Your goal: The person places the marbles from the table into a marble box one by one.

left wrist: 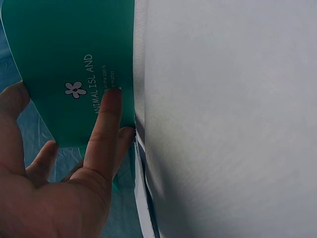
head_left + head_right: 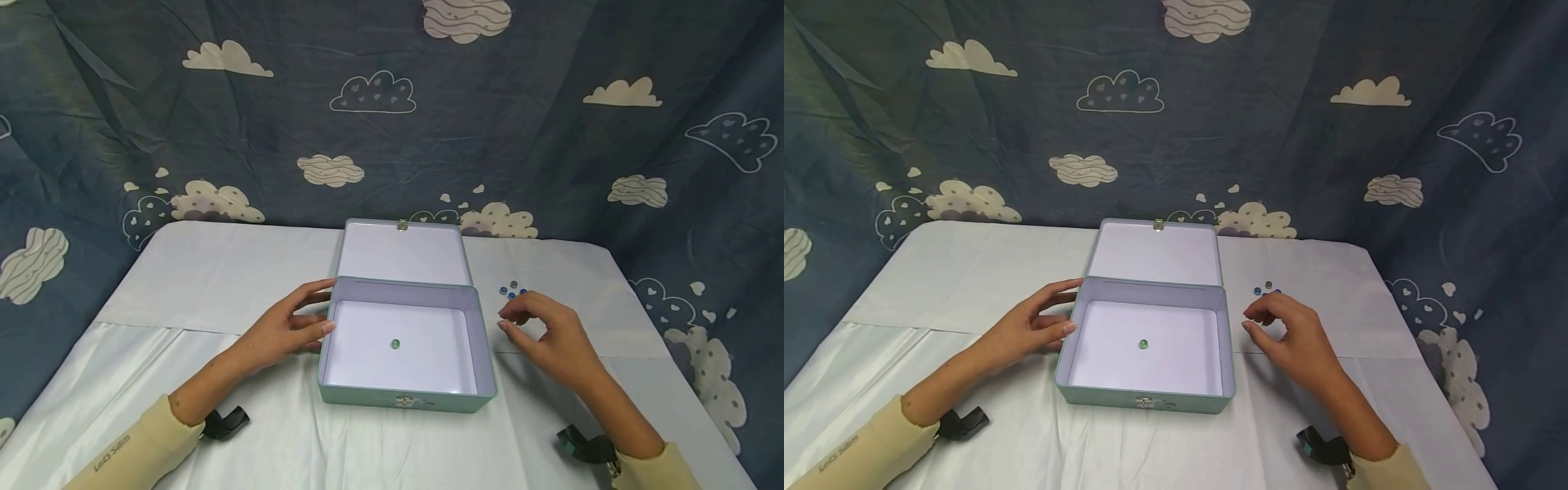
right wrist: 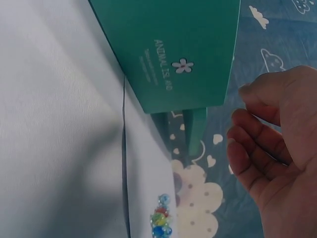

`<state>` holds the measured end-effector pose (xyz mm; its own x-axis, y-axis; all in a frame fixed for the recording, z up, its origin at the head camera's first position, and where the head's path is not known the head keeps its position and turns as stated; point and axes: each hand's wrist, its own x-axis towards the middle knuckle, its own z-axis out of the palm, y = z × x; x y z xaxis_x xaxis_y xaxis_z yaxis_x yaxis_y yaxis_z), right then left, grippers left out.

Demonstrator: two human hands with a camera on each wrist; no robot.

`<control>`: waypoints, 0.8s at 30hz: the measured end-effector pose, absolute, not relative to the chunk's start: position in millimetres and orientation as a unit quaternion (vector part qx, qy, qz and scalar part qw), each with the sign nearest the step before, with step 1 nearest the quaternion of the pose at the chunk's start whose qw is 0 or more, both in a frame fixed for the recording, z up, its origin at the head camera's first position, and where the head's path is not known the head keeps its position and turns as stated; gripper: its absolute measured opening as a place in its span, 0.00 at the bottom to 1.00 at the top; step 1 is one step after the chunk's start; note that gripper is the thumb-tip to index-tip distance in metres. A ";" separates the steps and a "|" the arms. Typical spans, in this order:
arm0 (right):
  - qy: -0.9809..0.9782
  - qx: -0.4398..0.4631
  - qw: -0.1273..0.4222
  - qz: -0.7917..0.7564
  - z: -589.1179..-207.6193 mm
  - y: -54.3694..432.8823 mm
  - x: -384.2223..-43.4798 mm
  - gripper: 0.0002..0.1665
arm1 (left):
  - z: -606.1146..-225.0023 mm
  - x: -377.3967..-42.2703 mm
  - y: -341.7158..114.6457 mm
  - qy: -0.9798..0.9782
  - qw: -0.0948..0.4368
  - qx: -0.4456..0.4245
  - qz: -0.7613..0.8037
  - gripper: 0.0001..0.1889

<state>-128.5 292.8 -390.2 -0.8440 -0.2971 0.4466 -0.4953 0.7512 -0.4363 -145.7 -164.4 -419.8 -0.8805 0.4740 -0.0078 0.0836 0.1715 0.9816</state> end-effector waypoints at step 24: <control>-0.939 0.140 0.164 0.269 -410.5 332.6 -150.5 0.16 | -419.9 -145.4 -164.1 0.749 0.157 0.185 0.616 0.40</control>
<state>-150.5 332.6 -410.5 -0.9067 -0.1748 0.3839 -0.3517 0.8159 -0.4590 -145.4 -164.1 -419.9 -0.8824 0.4705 -0.0081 0.0830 0.1727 0.9815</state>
